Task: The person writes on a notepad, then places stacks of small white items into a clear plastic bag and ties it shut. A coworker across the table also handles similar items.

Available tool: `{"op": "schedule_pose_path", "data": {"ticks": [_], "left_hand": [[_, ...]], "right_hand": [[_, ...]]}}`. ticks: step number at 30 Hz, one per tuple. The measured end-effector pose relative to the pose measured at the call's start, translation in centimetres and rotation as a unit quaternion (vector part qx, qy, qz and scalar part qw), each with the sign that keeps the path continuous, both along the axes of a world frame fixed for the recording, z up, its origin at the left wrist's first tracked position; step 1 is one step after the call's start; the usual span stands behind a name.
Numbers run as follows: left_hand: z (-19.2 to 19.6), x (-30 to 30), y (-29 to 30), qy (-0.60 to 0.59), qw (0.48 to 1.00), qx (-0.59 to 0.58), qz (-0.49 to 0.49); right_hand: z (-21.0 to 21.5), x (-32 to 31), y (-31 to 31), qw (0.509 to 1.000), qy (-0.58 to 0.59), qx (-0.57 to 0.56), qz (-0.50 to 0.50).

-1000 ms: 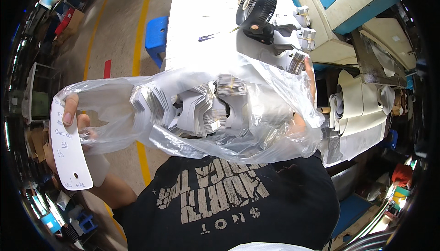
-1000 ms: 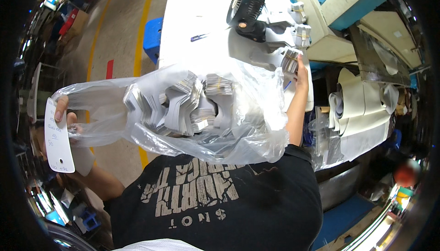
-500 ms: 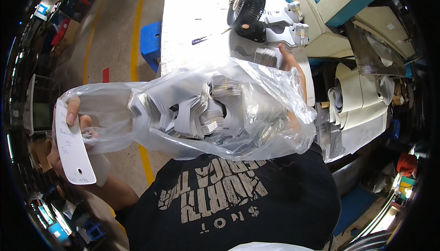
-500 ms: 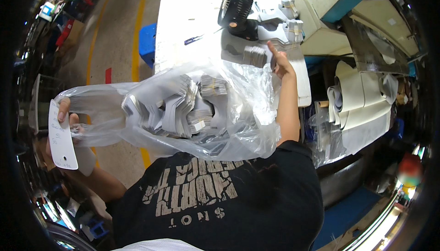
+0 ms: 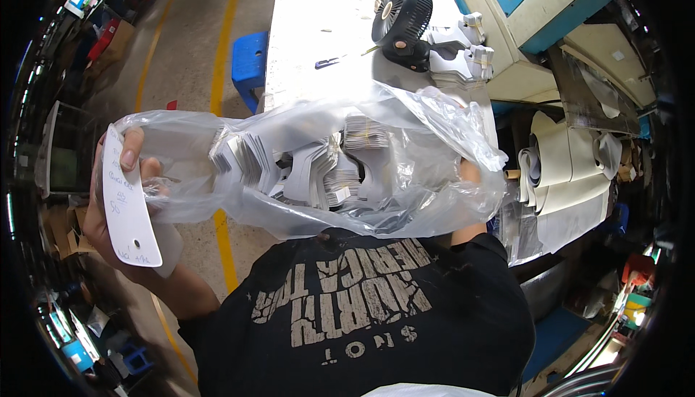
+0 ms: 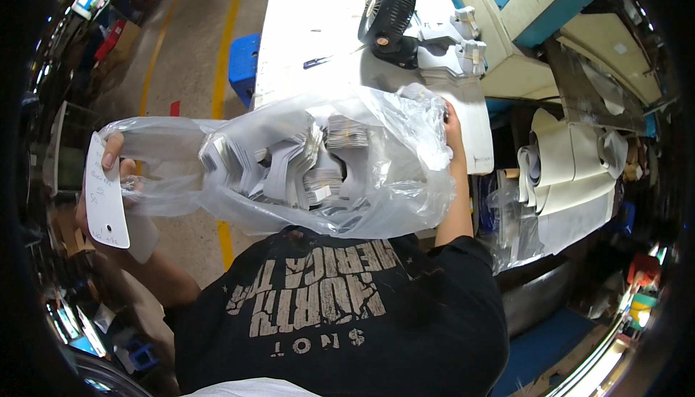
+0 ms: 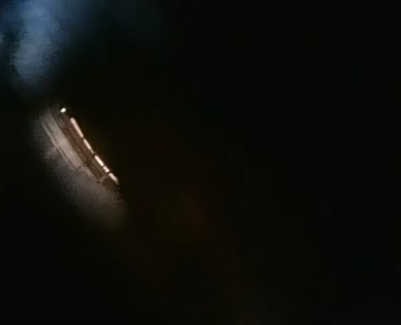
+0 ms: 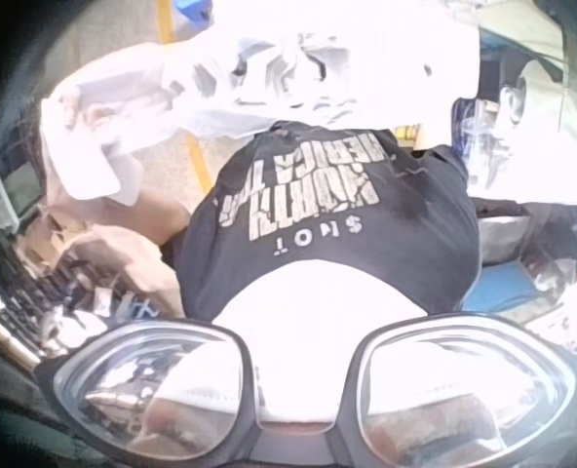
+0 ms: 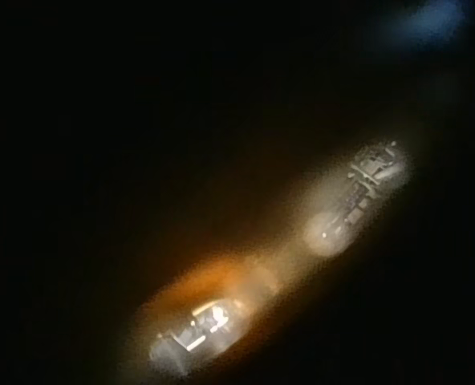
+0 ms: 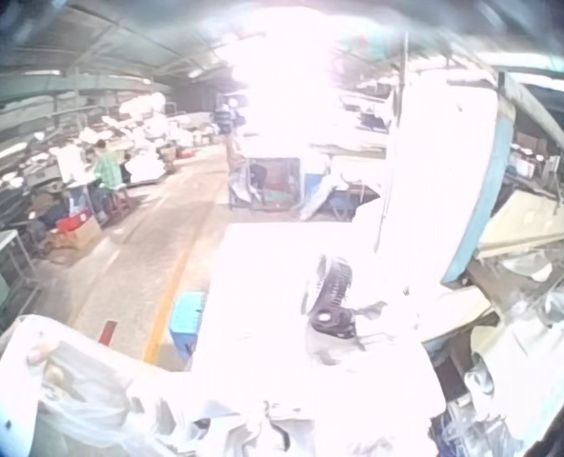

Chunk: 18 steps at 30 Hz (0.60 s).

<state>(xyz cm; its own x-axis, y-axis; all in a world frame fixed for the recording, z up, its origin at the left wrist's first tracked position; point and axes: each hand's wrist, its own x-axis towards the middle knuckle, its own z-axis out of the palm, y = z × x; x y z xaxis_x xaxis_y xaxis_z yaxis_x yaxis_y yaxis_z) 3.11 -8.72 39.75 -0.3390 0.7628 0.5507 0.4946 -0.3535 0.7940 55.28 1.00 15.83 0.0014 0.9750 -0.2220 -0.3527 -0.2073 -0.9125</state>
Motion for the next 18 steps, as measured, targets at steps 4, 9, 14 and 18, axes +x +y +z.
{"op": "schedule_pose_path", "data": {"ticks": [4,9,14,18], "left_hand": [[0.5,1.6,1.1,0.216,0.973,0.047,0.060],[3.2,6.1,0.9,0.042,0.997,-0.042,0.040],[5.7,7.5,1.8,-0.279,0.925,-0.117,-0.228],[6.1,7.7,2.0,-0.309,0.902,-0.114,-0.277]], "right_hand": [[2.2,3.2,-0.1,0.988,0.085,0.081,-0.096],[13.4,4.8,0.3,0.953,0.109,0.233,-0.158],[25.5,0.5,-4.7,0.934,0.048,0.271,-0.228],[24.9,-2.9,-7.0,0.952,0.010,0.264,-0.156]]}}
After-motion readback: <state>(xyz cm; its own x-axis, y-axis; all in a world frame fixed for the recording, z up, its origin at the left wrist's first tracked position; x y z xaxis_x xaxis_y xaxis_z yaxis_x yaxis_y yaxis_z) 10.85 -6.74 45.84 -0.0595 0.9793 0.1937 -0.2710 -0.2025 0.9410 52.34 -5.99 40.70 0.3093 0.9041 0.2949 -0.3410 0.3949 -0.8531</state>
